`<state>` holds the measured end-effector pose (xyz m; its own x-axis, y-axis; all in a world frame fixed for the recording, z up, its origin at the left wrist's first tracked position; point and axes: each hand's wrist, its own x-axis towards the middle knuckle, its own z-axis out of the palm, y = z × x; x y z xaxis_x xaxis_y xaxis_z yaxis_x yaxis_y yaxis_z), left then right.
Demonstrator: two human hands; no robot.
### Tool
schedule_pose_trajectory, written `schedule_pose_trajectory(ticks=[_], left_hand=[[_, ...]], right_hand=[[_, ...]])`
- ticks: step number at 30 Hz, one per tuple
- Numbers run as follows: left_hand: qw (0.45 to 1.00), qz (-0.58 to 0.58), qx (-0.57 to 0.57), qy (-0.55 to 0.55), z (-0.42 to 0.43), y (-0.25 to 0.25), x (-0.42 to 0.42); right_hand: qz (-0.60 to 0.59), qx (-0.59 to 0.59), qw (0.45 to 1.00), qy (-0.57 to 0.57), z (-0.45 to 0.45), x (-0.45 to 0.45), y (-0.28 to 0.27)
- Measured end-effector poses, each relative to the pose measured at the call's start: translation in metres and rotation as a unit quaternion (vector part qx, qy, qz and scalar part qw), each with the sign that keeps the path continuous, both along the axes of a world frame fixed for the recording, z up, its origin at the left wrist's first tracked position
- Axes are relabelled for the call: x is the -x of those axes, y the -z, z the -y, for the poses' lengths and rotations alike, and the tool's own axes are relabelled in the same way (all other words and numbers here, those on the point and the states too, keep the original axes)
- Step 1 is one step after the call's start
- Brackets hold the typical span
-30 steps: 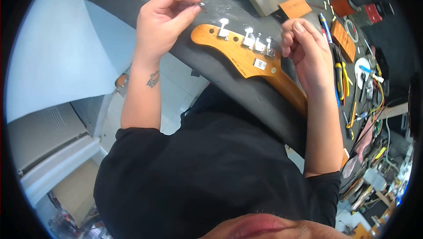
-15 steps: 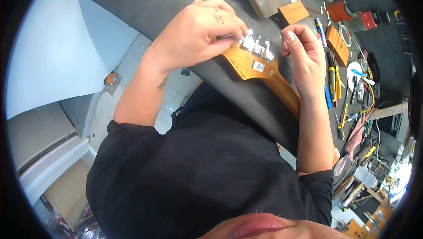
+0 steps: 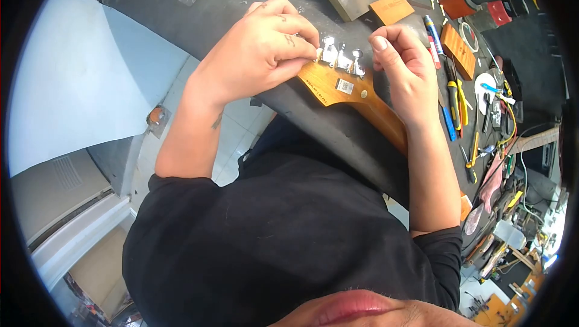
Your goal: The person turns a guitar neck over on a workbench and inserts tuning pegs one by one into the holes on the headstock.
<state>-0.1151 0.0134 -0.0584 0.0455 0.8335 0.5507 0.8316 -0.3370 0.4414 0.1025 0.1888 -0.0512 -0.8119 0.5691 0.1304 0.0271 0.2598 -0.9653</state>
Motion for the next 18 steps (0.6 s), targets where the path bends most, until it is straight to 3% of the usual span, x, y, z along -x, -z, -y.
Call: schedule_pose_trajectory(ticks=[5, 8, 9, 10, 11, 12, 14, 18], left_hand=[[0.999, -0.025, 0.032, 0.022, 0.002, -0.008, 0.005], [0.989, 0.147, 0.009, 0.021, 0.006, -0.017, 0.015], [0.993, 0.113, -0.032, -0.008, 0.009, -0.031, 0.031], [0.980, 0.164, -0.089, -0.069, 0.011, -0.026, 0.050], [0.952, 0.250, -0.049, -0.167, 0.018, -0.034, 0.066], [0.943, 0.232, -0.065, -0.231, 0.018, -0.029, 0.105], [0.918, 0.106, 0.059, -0.377, 0.015, -0.042, 0.147], [0.912, -0.112, 0.169, -0.357, 0.008, -0.008, 0.202]], right_hand=[[0.005, 0.012, 1.000, 0.008, 0.000, 0.002, 0.000], [0.001, 0.014, 1.000, 0.006, 0.000, 0.002, -0.001], [0.002, 0.014, 1.000, 0.008, 0.000, 0.001, 0.000], [0.006, 0.011, 1.000, 0.007, 0.000, 0.001, 0.000], [0.011, 0.007, 1.000, 0.005, 0.000, 0.001, 0.000], [0.015, 0.002, 1.000, 0.002, 0.000, 0.001, 0.000], [0.008, 0.011, 1.000, -0.004, 0.001, 0.001, 0.002], [0.015, -0.002, 1.000, 0.011, 0.001, 0.001, 0.002]])
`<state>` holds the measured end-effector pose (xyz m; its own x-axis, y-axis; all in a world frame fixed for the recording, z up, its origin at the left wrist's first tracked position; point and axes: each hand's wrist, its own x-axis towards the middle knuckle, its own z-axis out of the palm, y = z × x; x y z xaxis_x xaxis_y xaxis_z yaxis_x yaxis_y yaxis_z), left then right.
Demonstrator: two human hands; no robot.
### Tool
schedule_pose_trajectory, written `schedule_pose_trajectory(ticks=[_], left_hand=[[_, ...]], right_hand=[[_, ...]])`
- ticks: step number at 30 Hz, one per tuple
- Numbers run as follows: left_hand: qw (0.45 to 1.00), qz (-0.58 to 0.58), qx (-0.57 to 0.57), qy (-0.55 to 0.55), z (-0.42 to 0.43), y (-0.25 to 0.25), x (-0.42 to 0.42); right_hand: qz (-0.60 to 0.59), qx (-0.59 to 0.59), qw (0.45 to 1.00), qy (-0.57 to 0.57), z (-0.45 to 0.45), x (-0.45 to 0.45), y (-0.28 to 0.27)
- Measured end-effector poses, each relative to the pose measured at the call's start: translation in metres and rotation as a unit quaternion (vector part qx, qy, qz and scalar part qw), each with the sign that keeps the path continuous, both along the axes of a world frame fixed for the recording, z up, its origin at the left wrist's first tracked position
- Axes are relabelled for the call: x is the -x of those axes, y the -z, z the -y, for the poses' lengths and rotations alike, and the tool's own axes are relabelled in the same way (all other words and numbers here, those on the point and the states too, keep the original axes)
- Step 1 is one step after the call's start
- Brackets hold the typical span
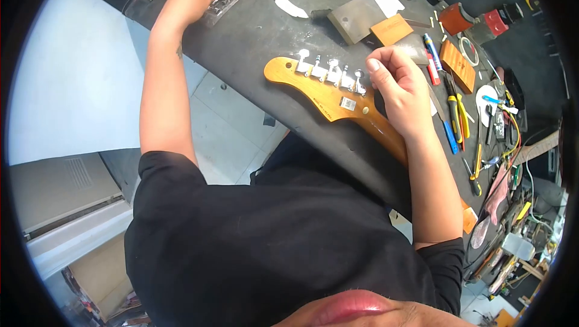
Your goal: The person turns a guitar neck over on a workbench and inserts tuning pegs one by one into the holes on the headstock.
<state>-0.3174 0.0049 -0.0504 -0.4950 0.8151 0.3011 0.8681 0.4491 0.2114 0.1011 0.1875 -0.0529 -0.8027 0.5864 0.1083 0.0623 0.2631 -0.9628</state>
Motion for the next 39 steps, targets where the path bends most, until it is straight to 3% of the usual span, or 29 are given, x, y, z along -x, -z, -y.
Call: schedule_pose_trajectory(ticks=[1, 8, 11, 13, 16, 18, 19, 23, 26, 28, 30, 32, 34, 35, 38, 39], left_hand=[[0.998, -0.034, 0.046, 0.015, -0.004, 0.002, 0.002], [0.992, -0.101, 0.051, -0.051, -0.012, 0.009, -0.017], [0.988, -0.131, -0.011, -0.078, -0.016, 0.018, -0.019], [0.984, -0.002, -0.162, -0.078, -0.016, 0.024, -0.012], [0.904, 0.174, -0.387, -0.058, -0.016, 0.031, -0.001], [0.715, 0.431, -0.550, -0.031, -0.012, 0.017, -0.021], [0.692, 0.438, -0.574, -0.004, -0.012, 0.008, -0.037], [0.704, 0.439, -0.546, 0.114, -0.015, 0.017, -0.080], [0.757, 0.445, -0.464, 0.119, -0.023, 0.013, -0.144], [0.825, 0.397, -0.378, 0.137, -0.027, -0.003, -0.199], [0.860, 0.388, -0.280, 0.178, -0.032, -0.017, -0.243], [0.855, 0.376, -0.267, 0.235, -0.044, -0.009, -0.268], [0.860, 0.375, -0.278, 0.205, -0.049, -0.012, -0.283], [0.840, 0.395, -0.306, 0.210, -0.056, -0.002, -0.285], [0.862, 0.363, -0.292, 0.201, -0.050, -0.013, -0.290], [0.875, 0.331, -0.294, 0.195, -0.046, -0.020, -0.291]], right_hand=[[0.006, -0.011, 1.000, 0.000, -0.001, 0.000, 0.000], [0.034, -0.025, 0.999, -0.003, 0.000, -0.002, -0.004], [0.034, -0.037, 0.999, -0.004, 0.000, -0.001, -0.005], [0.043, -0.039, 0.998, -0.010, 0.001, -0.002, -0.008], [0.048, -0.062, 0.997, -0.009, 0.001, -0.002, -0.009], [0.044, -0.062, 0.997, -0.005, 0.000, -0.002, -0.008], [0.040, -0.063, 0.997, -0.004, 0.000, -0.002, -0.007], [0.041, -0.072, 0.997, -0.001, -0.002, -0.001, -0.006], [0.034, -0.086, 0.996, -0.006, 0.001, -0.003, -0.011], [0.013, -0.116, 0.993, -0.018, 0.006, -0.005, -0.016], [-0.072, -0.176, 0.982, -0.005, 0.010, -0.002, -0.011], [-0.127, -0.237, 0.963, -0.006, 0.006, 0.001, -0.008], [-0.150, -0.300, 0.942, -0.016, -0.006, 0.000, -0.009], [-0.148, -0.320, 0.936, -0.001, -0.007, 0.000, -0.012], [-0.102, -0.327, 0.939, 0.036, -0.009, -0.003, -0.019], [-0.108, -0.380, 0.918, 0.026, -0.011, -0.004, -0.021]])
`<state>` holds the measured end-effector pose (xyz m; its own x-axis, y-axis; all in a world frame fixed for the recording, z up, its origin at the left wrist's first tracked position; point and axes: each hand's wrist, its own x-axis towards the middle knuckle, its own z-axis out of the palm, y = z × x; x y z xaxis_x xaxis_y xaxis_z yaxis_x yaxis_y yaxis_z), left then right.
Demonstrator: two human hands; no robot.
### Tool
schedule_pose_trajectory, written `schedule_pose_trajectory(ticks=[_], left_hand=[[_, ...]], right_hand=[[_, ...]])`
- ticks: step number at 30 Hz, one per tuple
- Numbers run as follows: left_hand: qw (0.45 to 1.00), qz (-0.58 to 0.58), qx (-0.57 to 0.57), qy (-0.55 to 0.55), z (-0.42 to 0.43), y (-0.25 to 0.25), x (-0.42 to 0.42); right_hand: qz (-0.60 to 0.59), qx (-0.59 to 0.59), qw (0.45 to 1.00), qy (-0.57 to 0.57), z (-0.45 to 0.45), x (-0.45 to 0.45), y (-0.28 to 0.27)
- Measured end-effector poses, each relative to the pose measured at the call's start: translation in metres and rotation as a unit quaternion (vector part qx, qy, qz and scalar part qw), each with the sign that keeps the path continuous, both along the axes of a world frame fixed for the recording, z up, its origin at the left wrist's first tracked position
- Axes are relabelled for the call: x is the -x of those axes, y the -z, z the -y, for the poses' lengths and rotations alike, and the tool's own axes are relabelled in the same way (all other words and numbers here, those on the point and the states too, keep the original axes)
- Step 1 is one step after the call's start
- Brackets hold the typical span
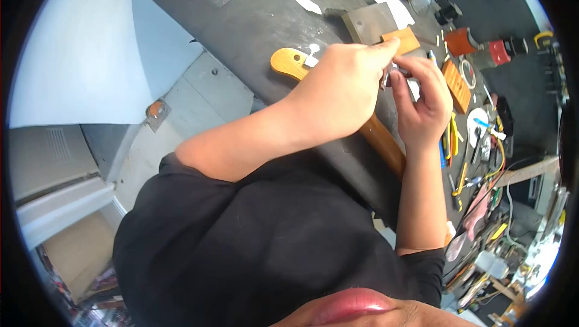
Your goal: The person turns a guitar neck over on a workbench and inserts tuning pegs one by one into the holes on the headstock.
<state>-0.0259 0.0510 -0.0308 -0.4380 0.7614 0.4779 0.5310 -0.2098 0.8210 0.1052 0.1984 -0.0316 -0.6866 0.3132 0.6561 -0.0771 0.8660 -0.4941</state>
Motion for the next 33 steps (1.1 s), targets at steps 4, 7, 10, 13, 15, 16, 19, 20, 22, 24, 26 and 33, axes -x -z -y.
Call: schedule_pose_trajectory(ticks=[4, 7, 10, 13, 15, 16, 19, 20, 22, 24, 26, 33], left_hand=[[0.991, -0.070, -0.102, -0.051, -0.001, 0.011, -0.011], [0.995, 0.023, -0.100, -0.008, 0.002, 0.005, -0.014], [0.990, 0.008, -0.139, -0.011, -0.005, 0.014, -0.009], [0.975, -0.107, -0.190, -0.037, -0.016, 0.027, 0.005], [0.976, -0.128, -0.171, -0.031, -0.012, 0.027, 0.009], [0.985, -0.105, -0.139, -0.015, -0.007, 0.022, 0.011], [0.990, 0.092, -0.084, 0.061, -0.003, 0.017, 0.010], [0.981, 0.159, -0.081, 0.077, -0.004, 0.018, 0.007], [0.955, 0.257, -0.062, 0.132, -0.008, 0.024, 0.008], [0.929, 0.335, -0.052, 0.148, -0.010, 0.021, 0.003], [0.916, 0.368, -0.048, 0.151, -0.009, 0.016, -0.002], [0.744, 0.588, -0.096, 0.303, -0.012, 0.035, 0.017]], right_hand=[[-0.011, -0.005, 0.999, -0.032, 0.002, -0.003, -0.001], [-0.052, -0.016, 0.998, -0.018, 0.004, -0.002, 0.005], [-0.071, 0.006, 0.997, -0.019, 0.003, -0.006, 0.009], [-0.092, 0.162, 0.980, -0.073, 0.004, -0.005, 0.015], [-0.102, 0.252, 0.956, -0.112, 0.006, -0.005, 0.018], [-0.103, 0.270, 0.949, -0.125, 0.004, -0.005, 0.018], [-0.091, 0.339, 0.928, -0.128, 0.006, -0.005, 0.011], [-0.084, 0.327, 0.934, -0.114, 0.005, -0.006, 0.012], [-0.087, 0.311, 0.941, -0.106, 0.000, -0.003, 0.014], [-0.073, 0.297, 0.950, -0.067, 0.008, -0.006, 0.007], [-0.096, 0.264, 0.956, -0.086, 0.007, -0.008, 0.009], [-0.171, 0.352, 0.907, -0.159, 0.005, -0.005, 0.011]])
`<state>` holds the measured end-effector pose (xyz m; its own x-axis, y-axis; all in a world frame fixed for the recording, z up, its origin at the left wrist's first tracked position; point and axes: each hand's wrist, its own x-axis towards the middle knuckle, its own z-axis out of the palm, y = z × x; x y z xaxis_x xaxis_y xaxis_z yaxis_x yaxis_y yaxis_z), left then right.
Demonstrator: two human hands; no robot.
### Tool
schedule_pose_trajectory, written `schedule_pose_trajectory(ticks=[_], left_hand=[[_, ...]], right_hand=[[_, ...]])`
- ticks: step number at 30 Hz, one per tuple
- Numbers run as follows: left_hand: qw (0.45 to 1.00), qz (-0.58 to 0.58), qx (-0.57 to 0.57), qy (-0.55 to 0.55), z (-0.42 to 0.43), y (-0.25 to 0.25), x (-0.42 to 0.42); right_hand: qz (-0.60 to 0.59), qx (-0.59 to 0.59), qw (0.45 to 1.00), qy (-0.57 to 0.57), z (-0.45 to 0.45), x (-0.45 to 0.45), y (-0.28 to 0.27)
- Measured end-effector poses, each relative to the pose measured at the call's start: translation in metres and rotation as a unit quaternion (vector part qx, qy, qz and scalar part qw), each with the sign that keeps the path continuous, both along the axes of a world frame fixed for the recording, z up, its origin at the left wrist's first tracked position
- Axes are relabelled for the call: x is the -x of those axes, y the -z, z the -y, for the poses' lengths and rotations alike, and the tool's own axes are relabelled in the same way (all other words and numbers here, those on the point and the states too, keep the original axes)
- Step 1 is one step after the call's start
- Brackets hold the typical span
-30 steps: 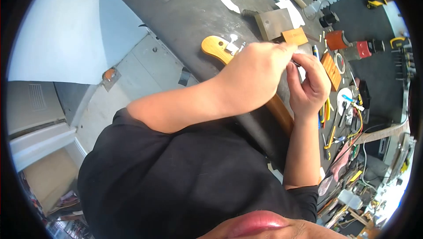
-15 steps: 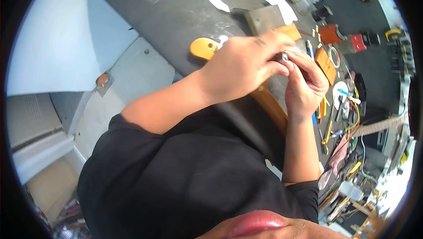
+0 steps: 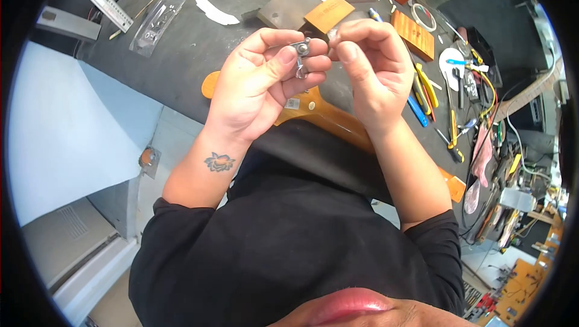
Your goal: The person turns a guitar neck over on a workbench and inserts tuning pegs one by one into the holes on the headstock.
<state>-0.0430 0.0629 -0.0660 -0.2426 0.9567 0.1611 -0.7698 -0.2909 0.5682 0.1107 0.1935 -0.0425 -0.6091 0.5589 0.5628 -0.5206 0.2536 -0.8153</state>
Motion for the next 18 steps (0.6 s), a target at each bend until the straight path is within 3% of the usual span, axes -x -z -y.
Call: schedule_pose_trajectory(ticks=[3, 6, 10, 16, 18], left_hand=[[0.999, 0.035, -0.012, 0.017, 0.003, -0.004, -0.005], [0.999, 0.035, 0.003, 0.019, 0.004, -0.003, -0.005], [0.999, 0.020, -0.016, 0.032, 0.003, 0.003, -0.009], [0.998, 0.012, -0.052, 0.034, 0.005, 0.006, -0.004], [0.998, -0.054, -0.013, 0.000, 0.009, -0.002, -0.005]], right_hand=[[0.028, -0.026, 0.999, -0.018, 0.002, -0.001, -0.002], [0.071, 0.046, 0.994, -0.074, 0.000, 0.001, -0.006], [0.106, -0.063, 0.989, -0.085, -0.010, 0.000, -0.004], [0.094, 0.077, 0.985, -0.121, -0.004, 0.001, -0.005], [0.089, 0.089, 0.986, -0.109, -0.003, 0.002, -0.006]])
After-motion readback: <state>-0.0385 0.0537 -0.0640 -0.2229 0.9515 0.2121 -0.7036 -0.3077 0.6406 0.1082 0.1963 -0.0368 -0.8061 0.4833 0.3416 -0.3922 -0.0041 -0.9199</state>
